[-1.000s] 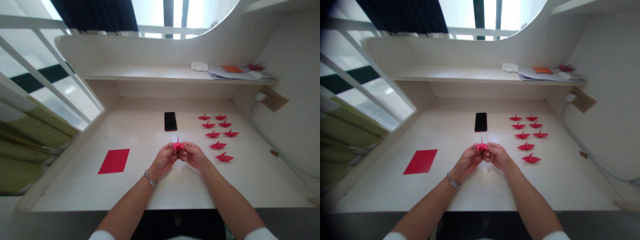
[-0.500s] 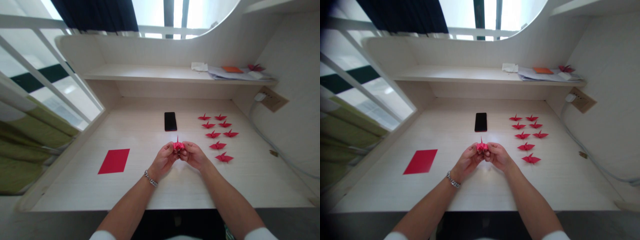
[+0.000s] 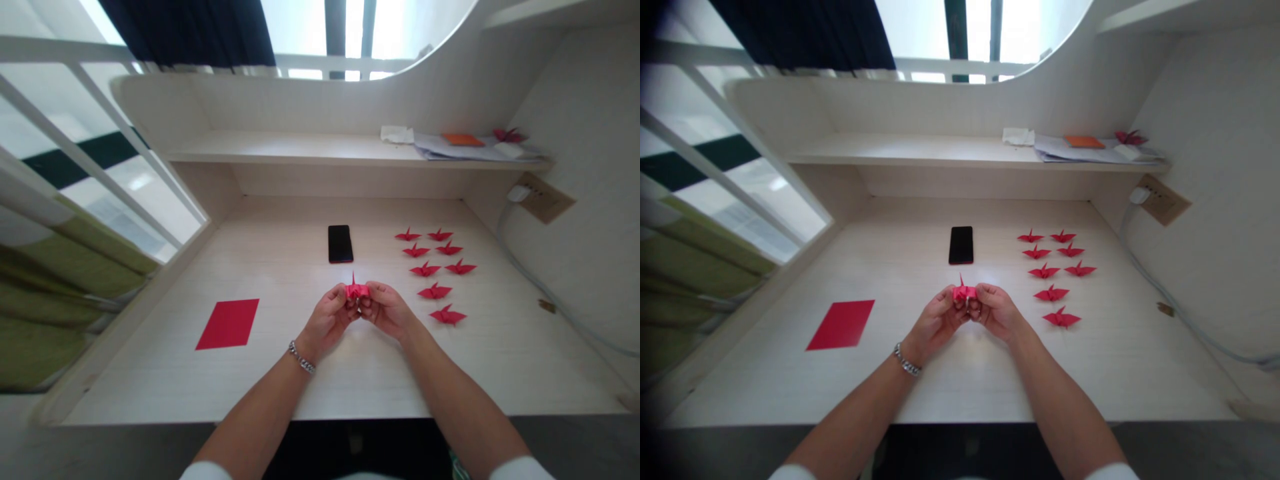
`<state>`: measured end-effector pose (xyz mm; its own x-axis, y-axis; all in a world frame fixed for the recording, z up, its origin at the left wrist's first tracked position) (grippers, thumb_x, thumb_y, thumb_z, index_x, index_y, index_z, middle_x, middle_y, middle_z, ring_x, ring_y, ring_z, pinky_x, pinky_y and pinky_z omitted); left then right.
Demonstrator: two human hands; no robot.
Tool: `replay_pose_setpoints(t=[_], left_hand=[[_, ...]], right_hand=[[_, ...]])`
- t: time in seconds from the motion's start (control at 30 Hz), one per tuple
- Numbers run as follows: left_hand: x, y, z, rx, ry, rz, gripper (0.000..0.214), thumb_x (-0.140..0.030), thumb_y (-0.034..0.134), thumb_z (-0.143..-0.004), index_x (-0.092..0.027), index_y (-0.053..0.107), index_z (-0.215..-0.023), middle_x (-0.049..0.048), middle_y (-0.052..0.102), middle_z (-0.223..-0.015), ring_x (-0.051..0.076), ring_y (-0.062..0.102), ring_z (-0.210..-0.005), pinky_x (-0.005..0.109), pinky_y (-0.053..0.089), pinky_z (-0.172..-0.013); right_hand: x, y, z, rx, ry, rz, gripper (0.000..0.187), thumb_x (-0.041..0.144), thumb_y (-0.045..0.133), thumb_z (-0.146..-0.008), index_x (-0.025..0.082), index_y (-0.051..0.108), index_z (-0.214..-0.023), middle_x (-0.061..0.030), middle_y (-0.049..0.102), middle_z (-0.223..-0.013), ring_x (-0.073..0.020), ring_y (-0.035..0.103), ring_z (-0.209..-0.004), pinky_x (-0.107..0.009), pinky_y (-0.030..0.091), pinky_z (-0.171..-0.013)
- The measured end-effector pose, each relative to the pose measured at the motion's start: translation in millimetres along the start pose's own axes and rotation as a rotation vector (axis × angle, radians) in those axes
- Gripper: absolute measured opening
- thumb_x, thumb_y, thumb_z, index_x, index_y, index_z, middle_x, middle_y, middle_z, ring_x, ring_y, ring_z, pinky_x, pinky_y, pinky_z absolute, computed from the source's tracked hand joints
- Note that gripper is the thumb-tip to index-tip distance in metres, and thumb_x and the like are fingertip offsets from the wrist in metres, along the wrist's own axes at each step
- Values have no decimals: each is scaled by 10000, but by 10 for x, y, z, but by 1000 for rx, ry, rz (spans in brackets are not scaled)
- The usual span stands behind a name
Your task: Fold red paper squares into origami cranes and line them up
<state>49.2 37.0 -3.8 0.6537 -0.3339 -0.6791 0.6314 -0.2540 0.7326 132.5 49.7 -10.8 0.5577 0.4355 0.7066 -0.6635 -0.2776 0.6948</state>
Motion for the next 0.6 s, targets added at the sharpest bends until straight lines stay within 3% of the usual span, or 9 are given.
replay_pose_setpoints(t=[0.37,0.6], left_hand=[[-20,-21,-5,-10,16,10,288,-413,663,-808,-165,525,-757,-3,494,-716,111,509,-651,273,449,-663],[0,-38,-15,-6,-1,29,261,-380,657,-820,-163,524,-763,-13,490,-706,88,481,-608,253,440,-637]], right_hand=[[-42,-35,-28,-33,9,15,233,354,714,-789,138,629,-778,-9,612,-628,-82,531,-523,-187,420,-491],[36,-65,-20,-83,-67,-45,246,327,772,-732,160,594,-701,4,615,-604,-90,554,-545,-182,440,-497]])
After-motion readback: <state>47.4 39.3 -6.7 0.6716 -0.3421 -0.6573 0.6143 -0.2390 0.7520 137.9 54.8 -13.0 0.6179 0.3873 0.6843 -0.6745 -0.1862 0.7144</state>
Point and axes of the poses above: each hand's wrist, its own z-axis away from the middle knuckle, its own y-axis out of the palm, x = y × z, the point moved 8 cm from there along -z, towards the middle knuckle
